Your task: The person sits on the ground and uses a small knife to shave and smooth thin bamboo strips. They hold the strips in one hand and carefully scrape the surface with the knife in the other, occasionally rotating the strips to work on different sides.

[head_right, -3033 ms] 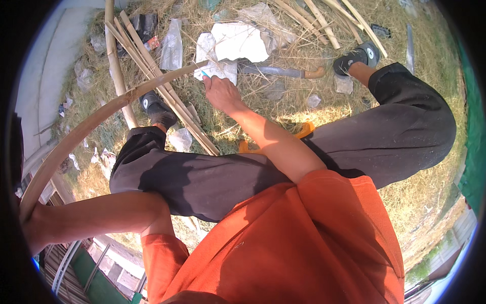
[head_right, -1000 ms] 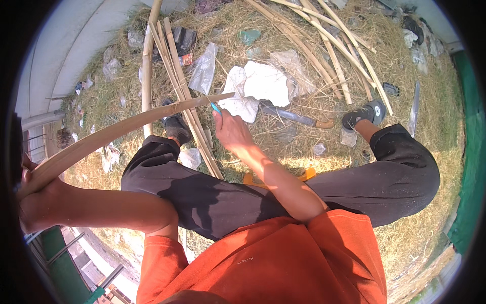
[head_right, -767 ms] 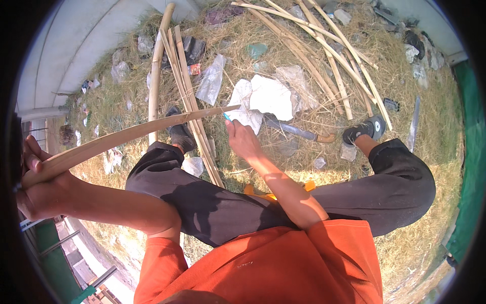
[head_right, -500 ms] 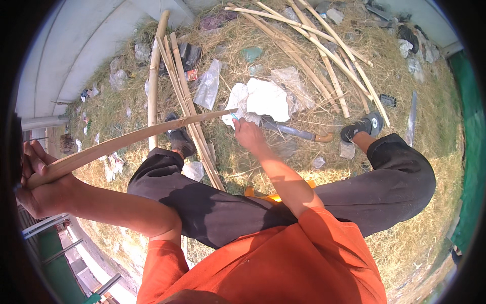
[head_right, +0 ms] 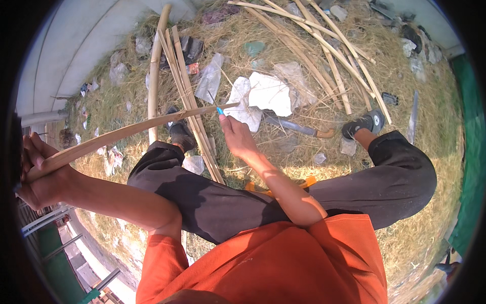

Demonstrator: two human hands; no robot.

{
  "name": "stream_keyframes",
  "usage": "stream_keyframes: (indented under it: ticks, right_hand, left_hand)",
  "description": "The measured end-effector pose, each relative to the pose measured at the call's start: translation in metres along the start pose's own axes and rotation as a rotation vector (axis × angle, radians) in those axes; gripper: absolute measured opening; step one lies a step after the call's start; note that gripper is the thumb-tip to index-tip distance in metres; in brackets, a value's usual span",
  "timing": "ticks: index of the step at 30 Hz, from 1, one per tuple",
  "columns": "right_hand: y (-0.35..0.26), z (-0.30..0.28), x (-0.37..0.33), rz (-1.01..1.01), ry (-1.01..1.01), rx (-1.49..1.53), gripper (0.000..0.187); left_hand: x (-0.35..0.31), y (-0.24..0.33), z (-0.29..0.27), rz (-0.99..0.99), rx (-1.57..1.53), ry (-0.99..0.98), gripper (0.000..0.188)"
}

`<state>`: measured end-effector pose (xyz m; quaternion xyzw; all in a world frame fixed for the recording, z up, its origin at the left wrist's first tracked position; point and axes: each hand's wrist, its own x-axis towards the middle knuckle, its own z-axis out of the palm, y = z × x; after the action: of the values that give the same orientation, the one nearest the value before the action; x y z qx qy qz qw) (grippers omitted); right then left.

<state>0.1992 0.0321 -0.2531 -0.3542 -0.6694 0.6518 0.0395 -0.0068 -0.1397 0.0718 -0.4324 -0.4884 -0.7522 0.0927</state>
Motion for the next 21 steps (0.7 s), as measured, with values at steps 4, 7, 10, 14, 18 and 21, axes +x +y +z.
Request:
stream_keyframes:
  ticks: [4,7,10,14,18,21]
  right_hand:
    - [-0.051,0.003,-0.033,-0.203,-0.035,-0.015,0.048]
    - [-0.037,0.010,-0.034,-0.303,0.076,-0.195,0.043]
    - [-0.036,-0.005,-0.034,-0.297,0.088,-0.321,0.041]
    - [-0.054,-0.022,-0.042,-0.334,0.057,-0.408,0.041]
    - [-0.051,-0.018,-0.048,-0.249,0.023,-0.444,0.038]
    - [-0.022,-0.022,-0.037,-0.331,0.115,-0.535,0.039]
  left_hand:
    - [-0.004,-0.002,0.024,0.016,-0.014,-0.008,0.027]
    - [-0.010,-0.001,0.034,0.061,-0.040,-0.084,0.036]
    - [-0.012,-0.001,0.028,0.065,-0.127,-0.196,0.046]
    - [-0.013,0.003,0.021,0.033,-0.233,-0.247,0.049]
    - [-0.015,0.001,0.021,0.035,-0.269,-0.301,0.046]
    - [-0.012,-0.001,0.024,0.055,-0.318,-0.364,0.043]
